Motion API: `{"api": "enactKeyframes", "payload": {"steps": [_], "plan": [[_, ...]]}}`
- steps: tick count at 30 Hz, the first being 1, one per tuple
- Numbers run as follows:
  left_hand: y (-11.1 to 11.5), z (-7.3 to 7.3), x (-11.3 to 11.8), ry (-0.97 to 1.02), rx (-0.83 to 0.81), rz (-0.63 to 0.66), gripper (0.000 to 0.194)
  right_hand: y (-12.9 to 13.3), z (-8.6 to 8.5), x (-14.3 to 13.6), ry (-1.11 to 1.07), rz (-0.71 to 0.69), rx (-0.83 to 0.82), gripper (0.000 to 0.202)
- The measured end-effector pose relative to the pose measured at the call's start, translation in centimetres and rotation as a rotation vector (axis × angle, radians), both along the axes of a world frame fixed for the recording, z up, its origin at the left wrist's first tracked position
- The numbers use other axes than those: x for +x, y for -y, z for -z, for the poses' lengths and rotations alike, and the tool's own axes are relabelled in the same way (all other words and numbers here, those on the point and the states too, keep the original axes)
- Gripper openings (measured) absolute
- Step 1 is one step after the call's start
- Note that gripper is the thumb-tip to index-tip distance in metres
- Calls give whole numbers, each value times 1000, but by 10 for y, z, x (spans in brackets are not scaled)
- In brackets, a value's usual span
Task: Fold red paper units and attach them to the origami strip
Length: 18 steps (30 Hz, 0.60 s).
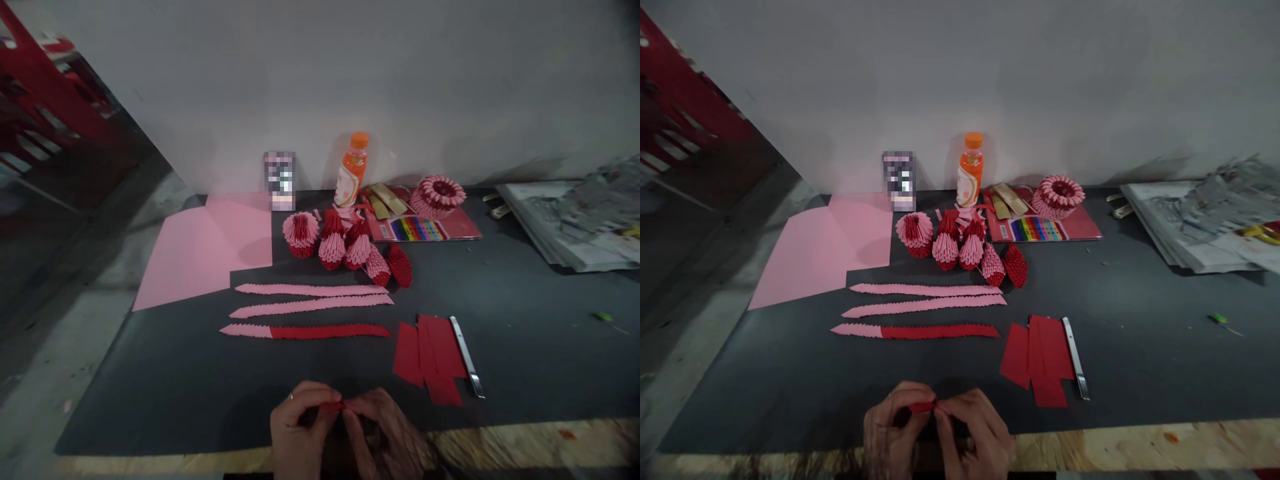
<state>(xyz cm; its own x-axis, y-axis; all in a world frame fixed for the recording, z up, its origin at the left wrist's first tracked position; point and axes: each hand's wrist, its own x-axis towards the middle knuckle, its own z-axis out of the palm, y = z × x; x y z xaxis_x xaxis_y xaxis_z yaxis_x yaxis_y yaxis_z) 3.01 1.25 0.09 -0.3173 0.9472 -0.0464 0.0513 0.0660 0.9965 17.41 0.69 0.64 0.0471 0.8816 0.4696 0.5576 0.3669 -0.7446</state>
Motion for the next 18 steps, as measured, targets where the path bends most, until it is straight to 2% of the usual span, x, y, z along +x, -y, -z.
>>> {"api": "enactKeyframes", "payload": {"steps": [3,7,8,12,14,18], "plan": [[-2,-2,0,33,7,-4,39,0,0,0,-25,-14,-4,13],[3,1,-3,38,-40,24,35,-3,-8,7,9,-96,-83,9],[5,2,-4,22,-47,38,34,-4,-9,9,5,-98,-112,5],[8,8,-7,-111,-18,92,26,-8,-9,14,-54,-28,-139,16],[7,8,-7,-141,2,105,23,-10,-7,14,-40,-9,-108,7],[6,2,-1,-150,-13,52,22,-14,-10,17,36,-55,90,11]]}}
